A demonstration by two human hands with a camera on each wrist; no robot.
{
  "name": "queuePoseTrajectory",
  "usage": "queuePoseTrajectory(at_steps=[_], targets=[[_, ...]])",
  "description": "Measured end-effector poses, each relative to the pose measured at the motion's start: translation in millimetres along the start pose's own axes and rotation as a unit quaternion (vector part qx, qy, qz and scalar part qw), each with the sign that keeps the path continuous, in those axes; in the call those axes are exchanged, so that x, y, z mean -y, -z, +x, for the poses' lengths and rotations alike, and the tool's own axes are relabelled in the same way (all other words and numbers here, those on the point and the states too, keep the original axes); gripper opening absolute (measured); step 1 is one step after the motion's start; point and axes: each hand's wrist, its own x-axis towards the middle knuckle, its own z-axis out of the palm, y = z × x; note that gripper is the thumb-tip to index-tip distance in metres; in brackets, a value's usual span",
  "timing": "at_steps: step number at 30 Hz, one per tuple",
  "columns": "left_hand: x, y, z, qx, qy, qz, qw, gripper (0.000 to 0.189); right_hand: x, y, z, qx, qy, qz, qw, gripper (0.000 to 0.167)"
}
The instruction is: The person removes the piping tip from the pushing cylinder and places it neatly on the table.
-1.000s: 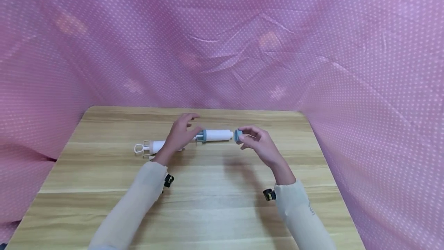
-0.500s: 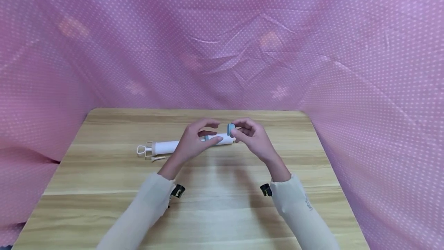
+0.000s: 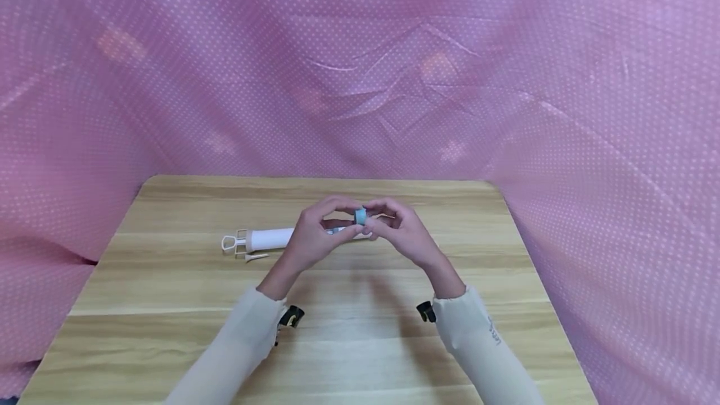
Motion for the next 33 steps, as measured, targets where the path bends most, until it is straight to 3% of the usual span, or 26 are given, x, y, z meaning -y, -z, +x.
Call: queuePoseTrajectory(at_steps=[6, 11, 18, 24, 28, 33], targets=[[0.0, 7.5, -1.2, -0.019, -0.011, 0.011, 0.9997, 0.039, -10.1, 0.0, 0.0, -0.021, -0.014, 0.025, 0.9994, 0.025], [3.1, 7.2, -1.2, -0.028, -0.008, 0.015, 0.9994, 0.04, -10.9, 1.6, -1.8, -0.064, -0.001, 0.035, 0.9974, 0.023], [4.6, 7.3, 1.6, -0.05, -0.001, 0.022, 0.9985, 0.036, -7.0, 7.0, 0.9, -0.086, 0.019, 0.041, 0.9952, 0.024], [6.1, 8.3, -0.4, -0.047, 0.001, 0.013, 0.9988, 0.037, -8.8, 6.1, 0.1, -0.097, 0.021, 0.078, 0.9921, 0.018], [6.7, 7.6, -2.5, -0.044, 0.002, 0.013, 0.999, 0.036, -11.2, 6.3, -2.4, -0.111, 0.019, 0.074, 0.9908, 0.01], [8.6, 7.1, -1.8, -0.051, -0.002, 0.017, 0.9986, 0.036, -10.5, 8.9, -3.1, -0.121, 0.028, 0.066, 0.9901, 0.018]])
